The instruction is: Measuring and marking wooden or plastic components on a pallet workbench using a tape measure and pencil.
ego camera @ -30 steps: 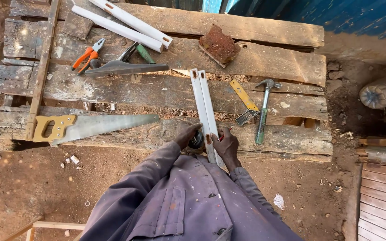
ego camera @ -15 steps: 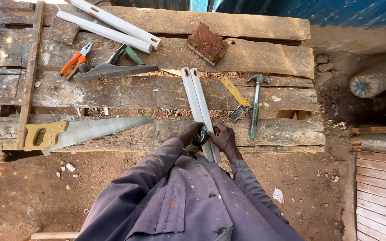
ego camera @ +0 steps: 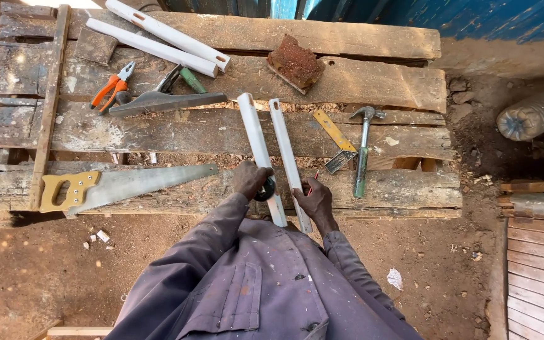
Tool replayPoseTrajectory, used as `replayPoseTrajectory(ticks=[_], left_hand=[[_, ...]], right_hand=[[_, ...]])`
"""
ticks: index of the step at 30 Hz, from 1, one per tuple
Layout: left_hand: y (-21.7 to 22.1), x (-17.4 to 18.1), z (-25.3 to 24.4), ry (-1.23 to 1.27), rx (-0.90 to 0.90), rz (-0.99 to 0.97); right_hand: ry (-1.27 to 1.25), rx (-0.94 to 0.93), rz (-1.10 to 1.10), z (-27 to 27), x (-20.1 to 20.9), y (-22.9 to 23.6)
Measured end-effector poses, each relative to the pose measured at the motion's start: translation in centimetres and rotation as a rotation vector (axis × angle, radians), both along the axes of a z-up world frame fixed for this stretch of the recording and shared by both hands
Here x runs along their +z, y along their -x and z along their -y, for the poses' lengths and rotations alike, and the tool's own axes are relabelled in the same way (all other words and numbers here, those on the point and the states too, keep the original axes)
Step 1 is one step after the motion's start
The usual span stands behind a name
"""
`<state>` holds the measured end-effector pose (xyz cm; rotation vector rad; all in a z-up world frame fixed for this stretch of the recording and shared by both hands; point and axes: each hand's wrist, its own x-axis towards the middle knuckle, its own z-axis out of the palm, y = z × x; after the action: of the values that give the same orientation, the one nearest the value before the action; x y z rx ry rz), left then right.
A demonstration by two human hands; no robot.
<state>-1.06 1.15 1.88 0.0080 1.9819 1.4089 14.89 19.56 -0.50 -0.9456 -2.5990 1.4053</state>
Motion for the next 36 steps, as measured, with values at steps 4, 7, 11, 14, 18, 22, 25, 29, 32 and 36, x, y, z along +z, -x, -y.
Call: replayPoseTrajectory(ticks=[4,7,11,14,18,22,25,29,32,36], left_hand=[[1.9,0.8,2.5,0.107,-0.021,-0.109],[3.3,0.8,3.5,0.284,-0.079,-0.216],[3.7,1.0,4.4,0.644,-0.237,-0.286],[3.0,0.7,4.8,0.707,-0.255,-0.308],[2.0,1.7,5.1,0.733,-0.214,-0.35],[2.0,0.6,5.2,0.724,-0.192,-0.379],[1.8,2.9,5.2,0.742,-0.214,-0.323],[1.4,5.4,5.0,0.73,-0.194,-0.341],[1.1,5.2,4.9,0.723,-0.183,-0.348],[0.9,6.5,4.7,0.712,-0.179,-0.343]], right_hand=[[-0.025,0.01,-0.003,0.1,0.3,0.3],[-0.033,0.018,-0.008,0.0,0.0,0.2],[-0.068,0.034,0.0,0.2,-0.2,0.3],[-0.1,0.028,-0.007,0.0,-0.4,0.2],[-0.139,0.029,-0.006,0.2,-0.8,-0.1],[-0.137,0.039,-0.018,0.1,-0.8,-0.1],[-0.18,0.064,-0.011,0.2,-1.3,-0.1],[-0.27,0.087,0.018,1.5,-1.6,0.2],[-0.361,0.113,0.047,2.8,-1.1,0.6],[-0.431,0.116,0.057,4.0,1.1,1.1]])
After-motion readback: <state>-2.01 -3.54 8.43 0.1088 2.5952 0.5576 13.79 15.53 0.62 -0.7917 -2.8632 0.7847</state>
